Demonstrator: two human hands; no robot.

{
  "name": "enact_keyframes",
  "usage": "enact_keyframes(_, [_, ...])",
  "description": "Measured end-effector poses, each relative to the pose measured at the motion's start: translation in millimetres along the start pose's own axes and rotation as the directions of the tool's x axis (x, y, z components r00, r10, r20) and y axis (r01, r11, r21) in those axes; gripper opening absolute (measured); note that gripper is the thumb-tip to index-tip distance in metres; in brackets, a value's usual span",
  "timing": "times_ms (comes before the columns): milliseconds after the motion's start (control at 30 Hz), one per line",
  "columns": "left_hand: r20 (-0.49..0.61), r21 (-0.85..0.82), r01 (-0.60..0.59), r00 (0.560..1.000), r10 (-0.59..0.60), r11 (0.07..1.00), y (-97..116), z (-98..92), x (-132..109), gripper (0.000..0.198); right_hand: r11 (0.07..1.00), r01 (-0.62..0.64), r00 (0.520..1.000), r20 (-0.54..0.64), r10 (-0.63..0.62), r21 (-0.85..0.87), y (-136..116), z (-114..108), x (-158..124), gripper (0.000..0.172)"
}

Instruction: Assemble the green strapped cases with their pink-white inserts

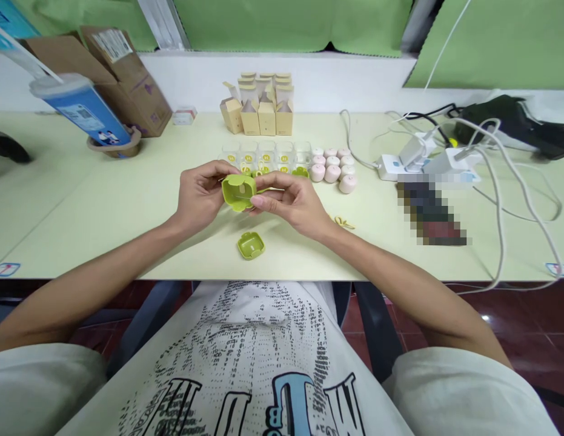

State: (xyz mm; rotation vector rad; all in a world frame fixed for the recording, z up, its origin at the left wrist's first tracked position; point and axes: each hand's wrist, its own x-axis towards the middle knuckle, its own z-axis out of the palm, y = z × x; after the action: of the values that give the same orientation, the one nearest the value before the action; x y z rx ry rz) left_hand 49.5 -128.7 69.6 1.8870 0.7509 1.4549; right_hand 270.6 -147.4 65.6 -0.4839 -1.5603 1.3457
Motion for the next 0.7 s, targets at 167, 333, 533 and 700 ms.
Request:
enact_keyframes(167, [-0.036,0.223,-0.105,0.993,0.116,0.969,-6,-22.1,11,0.013,0.942,0.130,0.976,-0.127,-0.176,-0.309,-2,-25,10,0.034])
enact_keyframes(333, [-0.336,0.380,0.229,0.937,-0.097,0.896,-43,-63.6,27,0.032,0.410,0.210,0.913,0.028,-0.407,-0.888,0,-59,24,0.026])
enact_keyframes(533, [-0.424,0.175,0.577,0.775,-0.468,0.798,-68,-65.4,31,0.033,-0.049,0.168,0.977,0.173,-0.126,-0.984,6,-63,27,0.035])
enact_keyframes(700, [-0.358,0.139,0.593,0.777,-0.518,0.793,-58,-55.8,27,0.036,-0.113,0.188,0.981,0.192,-0.027,-0.976,7,-59,27,0.041])
